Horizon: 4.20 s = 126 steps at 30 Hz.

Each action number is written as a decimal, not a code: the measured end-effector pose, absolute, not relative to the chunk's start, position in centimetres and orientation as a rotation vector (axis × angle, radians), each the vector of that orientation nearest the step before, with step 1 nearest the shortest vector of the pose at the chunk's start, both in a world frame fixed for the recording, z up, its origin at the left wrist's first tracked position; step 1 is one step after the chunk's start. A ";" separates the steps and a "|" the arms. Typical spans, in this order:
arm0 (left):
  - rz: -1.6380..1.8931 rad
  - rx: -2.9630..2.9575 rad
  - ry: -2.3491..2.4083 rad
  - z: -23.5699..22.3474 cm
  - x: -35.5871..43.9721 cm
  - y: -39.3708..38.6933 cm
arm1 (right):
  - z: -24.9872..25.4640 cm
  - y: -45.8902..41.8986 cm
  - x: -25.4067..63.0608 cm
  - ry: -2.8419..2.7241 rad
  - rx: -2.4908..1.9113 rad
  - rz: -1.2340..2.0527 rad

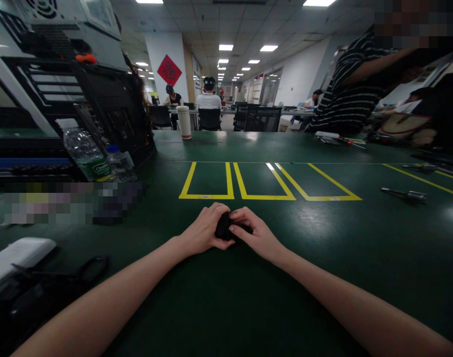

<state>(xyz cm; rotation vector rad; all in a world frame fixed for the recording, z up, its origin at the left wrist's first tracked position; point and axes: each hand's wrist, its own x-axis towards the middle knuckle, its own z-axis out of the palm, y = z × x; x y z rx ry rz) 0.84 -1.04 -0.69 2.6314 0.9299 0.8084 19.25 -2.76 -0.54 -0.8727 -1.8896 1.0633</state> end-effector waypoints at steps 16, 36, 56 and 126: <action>0.804 2.645 0.925 -0.5 1.0 -1.2 | -0.8 -2.9 19.2 -1.994 -0.885 0.816; 0.729 2.662 0.912 0.2 0.9 -1.4 | -0.7 -3.0 19.0 -2.052 -0.923 0.757; 0.715 2.644 0.932 0.3 0.8 -1.4 | -0.6 -3.2 19.1 -2.074 -0.943 0.717; 0.802 2.636 0.942 -0.5 1.0 -1.2 | -0.4 -3.8 19.0 -2.105 -0.929 0.555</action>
